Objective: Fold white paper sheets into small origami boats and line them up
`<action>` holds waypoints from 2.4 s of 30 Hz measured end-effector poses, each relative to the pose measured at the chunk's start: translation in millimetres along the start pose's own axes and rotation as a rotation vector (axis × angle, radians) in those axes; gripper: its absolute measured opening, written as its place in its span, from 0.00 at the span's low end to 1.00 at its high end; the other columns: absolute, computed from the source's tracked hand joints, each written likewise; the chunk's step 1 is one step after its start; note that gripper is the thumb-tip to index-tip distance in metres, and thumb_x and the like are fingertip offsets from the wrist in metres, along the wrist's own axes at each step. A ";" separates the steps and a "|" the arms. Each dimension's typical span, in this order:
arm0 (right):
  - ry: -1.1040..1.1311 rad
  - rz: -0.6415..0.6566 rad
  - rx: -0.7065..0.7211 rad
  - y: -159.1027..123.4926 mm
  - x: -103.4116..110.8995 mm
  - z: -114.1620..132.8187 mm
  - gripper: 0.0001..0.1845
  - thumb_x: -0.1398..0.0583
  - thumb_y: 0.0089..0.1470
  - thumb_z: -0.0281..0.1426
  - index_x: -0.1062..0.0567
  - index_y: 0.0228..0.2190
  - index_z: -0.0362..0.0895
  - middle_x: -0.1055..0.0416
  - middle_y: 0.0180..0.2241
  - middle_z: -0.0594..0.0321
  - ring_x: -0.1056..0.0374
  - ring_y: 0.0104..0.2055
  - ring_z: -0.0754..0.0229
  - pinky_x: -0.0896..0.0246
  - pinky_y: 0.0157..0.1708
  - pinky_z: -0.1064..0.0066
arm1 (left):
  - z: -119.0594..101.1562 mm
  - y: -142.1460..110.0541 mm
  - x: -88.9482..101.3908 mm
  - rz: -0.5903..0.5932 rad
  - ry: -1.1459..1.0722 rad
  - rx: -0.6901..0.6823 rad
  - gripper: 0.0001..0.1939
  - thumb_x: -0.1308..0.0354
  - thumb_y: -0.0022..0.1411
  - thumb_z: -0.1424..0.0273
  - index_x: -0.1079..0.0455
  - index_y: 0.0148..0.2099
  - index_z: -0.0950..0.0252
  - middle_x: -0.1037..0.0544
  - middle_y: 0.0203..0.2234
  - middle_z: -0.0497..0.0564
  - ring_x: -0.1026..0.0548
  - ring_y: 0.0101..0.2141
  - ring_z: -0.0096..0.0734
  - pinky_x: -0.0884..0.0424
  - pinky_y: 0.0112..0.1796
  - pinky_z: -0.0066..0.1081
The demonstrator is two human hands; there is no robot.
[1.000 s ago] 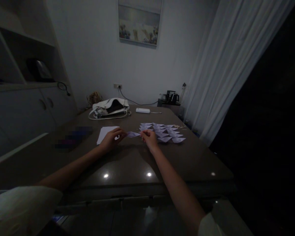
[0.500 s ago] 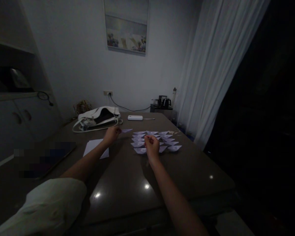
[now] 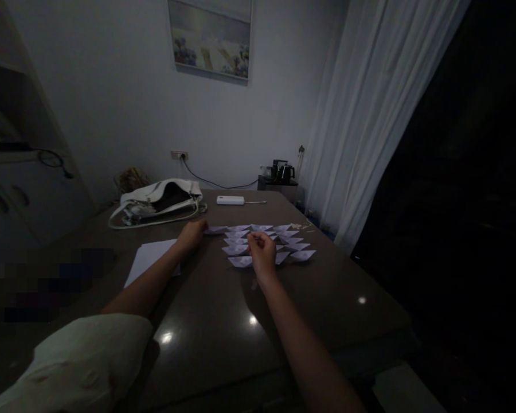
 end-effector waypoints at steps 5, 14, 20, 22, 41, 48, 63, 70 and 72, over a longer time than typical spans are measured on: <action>-0.022 0.014 -0.007 -0.4 -0.5 0.5 0.10 0.41 0.44 0.38 0.30 0.26 0.43 0.34 0.17 0.66 0.36 0.19 0.61 0.42 0.20 0.73 | -2.6 0.2 -2.4 0.025 0.006 -0.002 0.11 0.47 0.64 0.65 0.32 0.43 0.68 0.26 0.36 0.52 0.26 0.37 0.34 0.30 0.40 0.39; -0.052 0.020 0.033 -1.2 -1.7 -0.8 0.11 0.42 0.45 0.38 0.30 0.25 0.43 0.37 0.15 0.68 0.38 0.18 0.63 0.44 0.19 0.74 | -5.0 0.3 3.0 -0.018 -0.015 -0.041 0.11 0.50 0.60 0.77 0.29 0.43 0.68 0.23 0.38 0.56 0.26 0.40 0.40 0.32 0.41 0.36; -0.082 0.044 0.045 -3.5 -3.1 3.6 0.09 0.43 0.46 0.37 0.30 0.25 0.43 0.38 0.14 0.69 0.40 0.17 0.64 0.46 0.18 0.74 | -7.6 -2.5 27.3 -0.074 -0.018 -0.055 0.18 0.53 0.55 0.77 0.30 0.47 0.68 0.27 0.46 0.60 0.29 0.47 0.46 0.35 0.47 0.37; -0.089 0.058 0.057 -6.5 -4.2 6.6 0.08 0.43 0.46 0.36 0.31 0.25 0.43 0.38 0.14 0.69 0.40 0.17 0.64 0.46 0.19 0.74 | -5.0 -10.5 39.0 -0.033 -0.019 -0.057 0.18 0.52 0.54 0.75 0.30 0.47 0.67 0.27 0.46 0.60 0.29 0.46 0.46 0.35 0.46 0.37; -0.592 0.676 0.488 -63.6 -37.9 17.7 0.05 0.43 0.50 0.27 0.26 0.27 0.45 0.35 0.18 0.69 0.40 0.20 0.66 0.52 0.23 0.76 | 61.1 -120.2 86.1 0.564 -0.080 0.133 0.41 0.35 0.40 0.57 0.38 0.58 0.58 0.36 0.57 0.59 0.35 0.54 0.51 0.35 0.50 0.40; -0.652 0.706 0.449 -65.0 -37.5 17.7 0.04 0.42 0.50 0.26 0.26 0.28 0.43 0.36 0.18 0.70 0.41 0.20 0.68 0.53 0.23 0.77 | 62.3 -119.9 91.5 0.636 0.000 0.078 0.34 0.40 0.46 0.55 0.34 0.56 0.60 0.34 0.56 0.56 0.35 0.54 0.46 0.37 0.51 0.37; -0.692 0.738 0.461 -65.9 -38.1 16.9 0.04 0.43 0.51 0.26 0.27 0.29 0.43 0.35 0.19 0.69 0.41 0.21 0.68 0.54 0.23 0.77 | 69.1 -117.3 98.1 0.636 -0.053 0.016 0.25 0.42 0.48 0.56 0.27 0.47 0.61 0.28 0.51 0.53 0.31 0.50 0.44 0.36 0.49 0.33; -0.678 0.739 0.463 -66.0 -39.0 14.8 0.04 0.42 0.50 0.26 0.27 0.29 0.43 0.35 0.19 0.69 0.41 0.21 0.69 0.54 0.23 0.78 | 74.9 -115.9 96.9 0.600 -0.056 0.033 0.24 0.39 0.45 0.56 0.26 0.45 0.59 0.25 0.47 0.51 0.30 0.48 0.46 0.35 0.48 0.34; -0.679 0.743 0.463 -65.8 -39.1 14.6 0.04 0.42 0.50 0.26 0.27 0.29 0.43 0.35 0.19 0.69 0.41 0.21 0.68 0.54 0.23 0.78 | 74.6 -115.9 96.8 0.590 -0.037 0.042 0.24 0.39 0.44 0.57 0.26 0.45 0.59 0.26 0.48 0.51 0.30 0.49 0.47 0.34 0.48 0.34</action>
Point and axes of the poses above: each hand's wrist, its own y-axis towards the middle knuckle, its own x-axis out of the back of the hand, z = x × y, the point moved 3 cm from there along y, towards the middle knuckle
